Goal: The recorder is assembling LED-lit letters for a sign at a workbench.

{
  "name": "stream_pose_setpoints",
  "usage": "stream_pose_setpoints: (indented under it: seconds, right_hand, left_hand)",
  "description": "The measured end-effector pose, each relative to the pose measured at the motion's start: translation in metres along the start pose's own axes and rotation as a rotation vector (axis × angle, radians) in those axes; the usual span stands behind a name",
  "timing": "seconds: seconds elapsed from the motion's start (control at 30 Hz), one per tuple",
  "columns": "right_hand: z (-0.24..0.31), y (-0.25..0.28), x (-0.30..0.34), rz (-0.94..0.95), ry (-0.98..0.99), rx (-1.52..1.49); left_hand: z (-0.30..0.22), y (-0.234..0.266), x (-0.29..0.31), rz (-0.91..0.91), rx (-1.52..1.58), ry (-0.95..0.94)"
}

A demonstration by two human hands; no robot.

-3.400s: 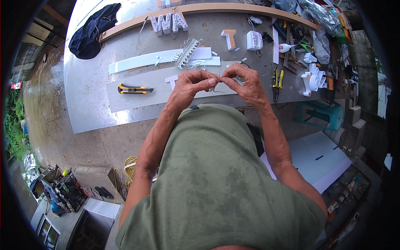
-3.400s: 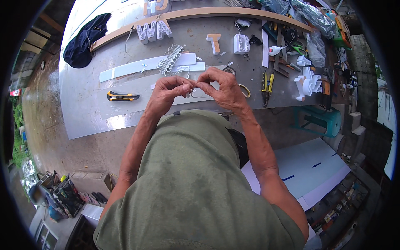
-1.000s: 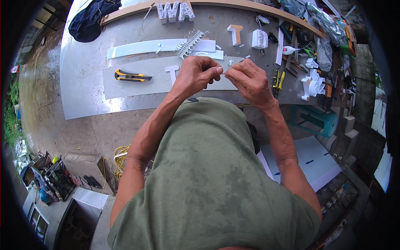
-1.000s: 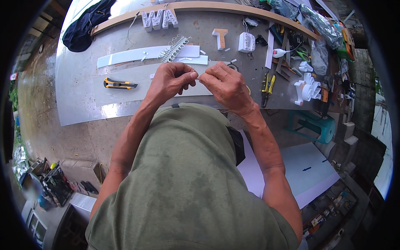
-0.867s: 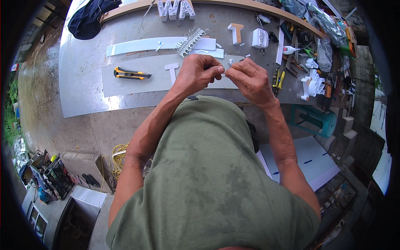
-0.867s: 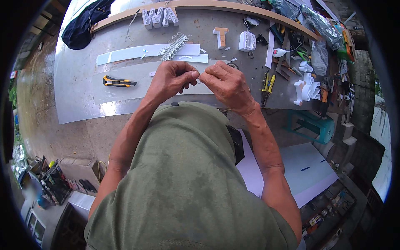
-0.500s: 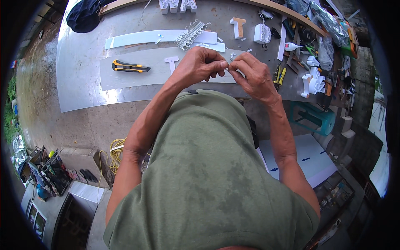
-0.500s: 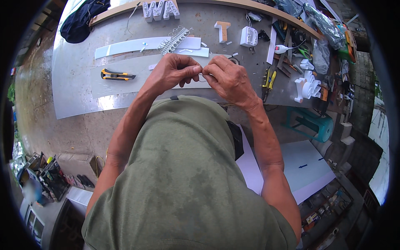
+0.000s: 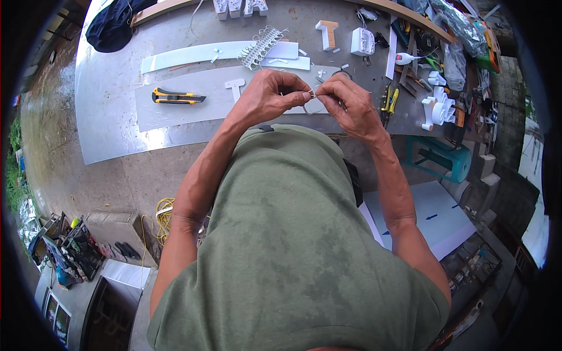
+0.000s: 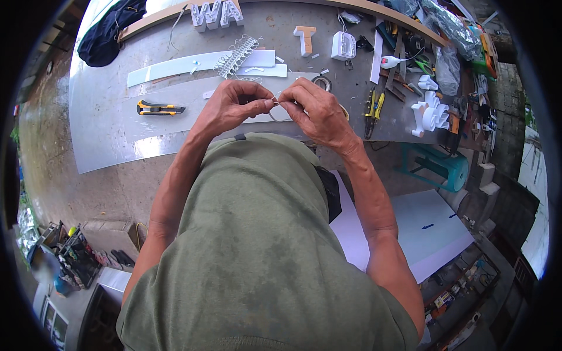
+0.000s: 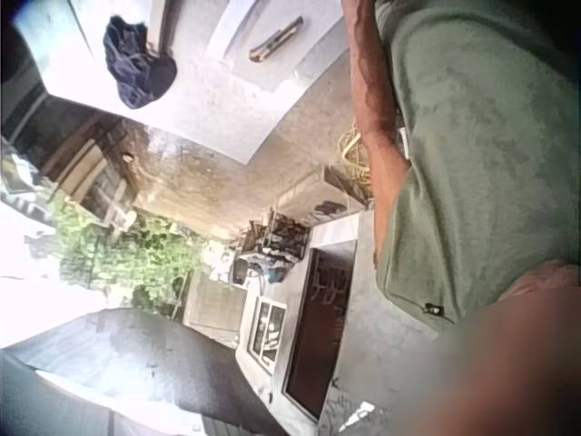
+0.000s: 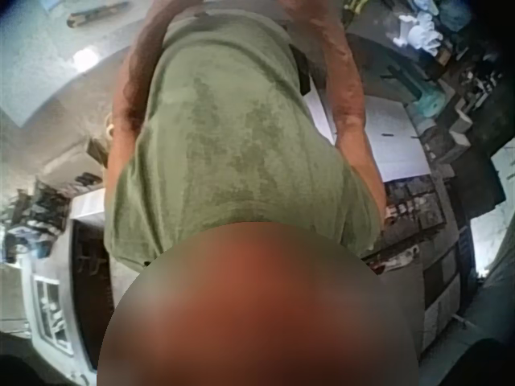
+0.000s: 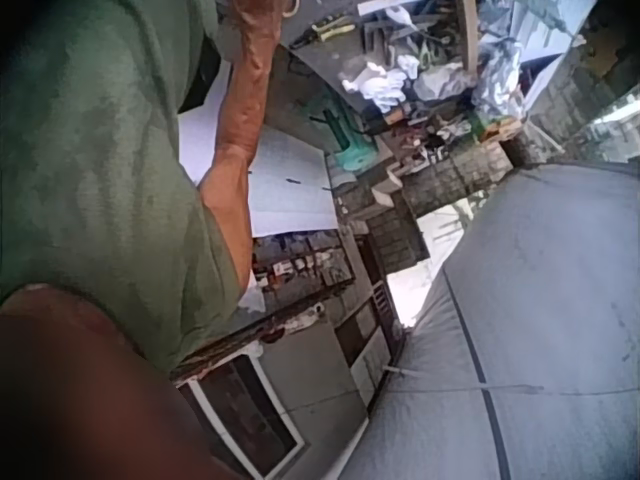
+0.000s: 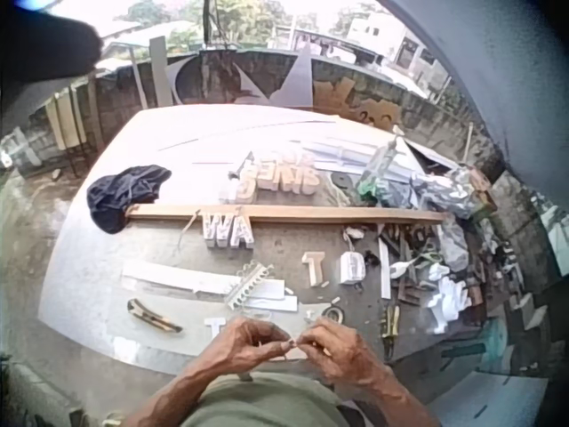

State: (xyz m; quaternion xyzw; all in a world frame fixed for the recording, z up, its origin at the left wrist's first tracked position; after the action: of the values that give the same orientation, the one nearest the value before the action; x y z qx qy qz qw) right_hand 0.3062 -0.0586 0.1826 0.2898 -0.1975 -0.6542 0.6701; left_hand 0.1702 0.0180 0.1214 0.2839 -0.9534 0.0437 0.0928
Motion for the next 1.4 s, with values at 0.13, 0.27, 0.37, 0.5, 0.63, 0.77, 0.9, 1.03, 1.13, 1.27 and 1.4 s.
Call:
stream_pose_setpoints:
  seconds: [0.13,0.27,0.37,0.5,0.63,0.77,0.9,1.03,1.13,1.27,1.4]
  right_hand:
    - [0.000,-0.001,0.001,0.016,-0.025,-0.044]
    - [-0.004,-0.002,0.002,0.023,-0.040,-0.068]
    - [-0.006,-0.005,0.002,0.032,-0.049,-0.073]
    - [-0.009,-0.008,0.004,0.040,-0.063,-0.075]
    - [-0.010,-0.010,0.005,0.048,-0.100,-0.075]
    - [-0.011,-0.010,0.006,0.030,-0.118,-0.092]
    - [-0.011,-0.011,0.006,0.029,-0.139,-0.041]
    - [-0.014,-0.009,0.006,0.003,-0.160,-0.032]
    - [-0.013,-0.007,0.006,-0.015,-0.152,-0.033]
    - [-0.010,-0.006,0.006,-0.035,-0.132,-0.031]
    - [-0.008,-0.006,0.006,-0.057,-0.122,-0.038]
  left_hand:
    - [0.003,-0.002,0.001,0.003,0.019,0.009]
    - [0.000,-0.002,0.001,0.000,0.014,0.008]
    - [-0.004,-0.003,0.002,0.014,-0.055,0.017]
    - [-0.001,-0.004,0.001,0.019,-0.065,0.015]
    - [0.001,-0.004,0.000,0.020,-0.073,0.035]
    - [0.008,-0.006,-0.001,0.018,-0.033,0.056]
    - [0.008,-0.007,-0.001,0.014,-0.050,0.053]
    - [0.000,-0.007,0.000,-0.010,-0.067,-0.004]
    - [-0.001,-0.008,0.001,-0.026,-0.104,-0.029]
    - [0.006,-0.006,0.001,-0.091,-0.043,0.032]
    - [0.005,-0.007,0.002,-0.106,0.017,0.034]
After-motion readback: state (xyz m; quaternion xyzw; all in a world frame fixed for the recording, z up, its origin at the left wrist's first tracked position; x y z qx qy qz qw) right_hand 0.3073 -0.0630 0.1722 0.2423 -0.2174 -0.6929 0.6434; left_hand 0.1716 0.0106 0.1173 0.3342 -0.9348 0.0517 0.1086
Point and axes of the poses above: each hand's wrist, its own x-axis away from the middle knuckle, its own y-axis out of the back of the hand, z = x × y, the point moved 7 cm from there along -x, towards the middle knuckle, and after that the axes turned 3 degrees about -y, right-handed, at the moved point
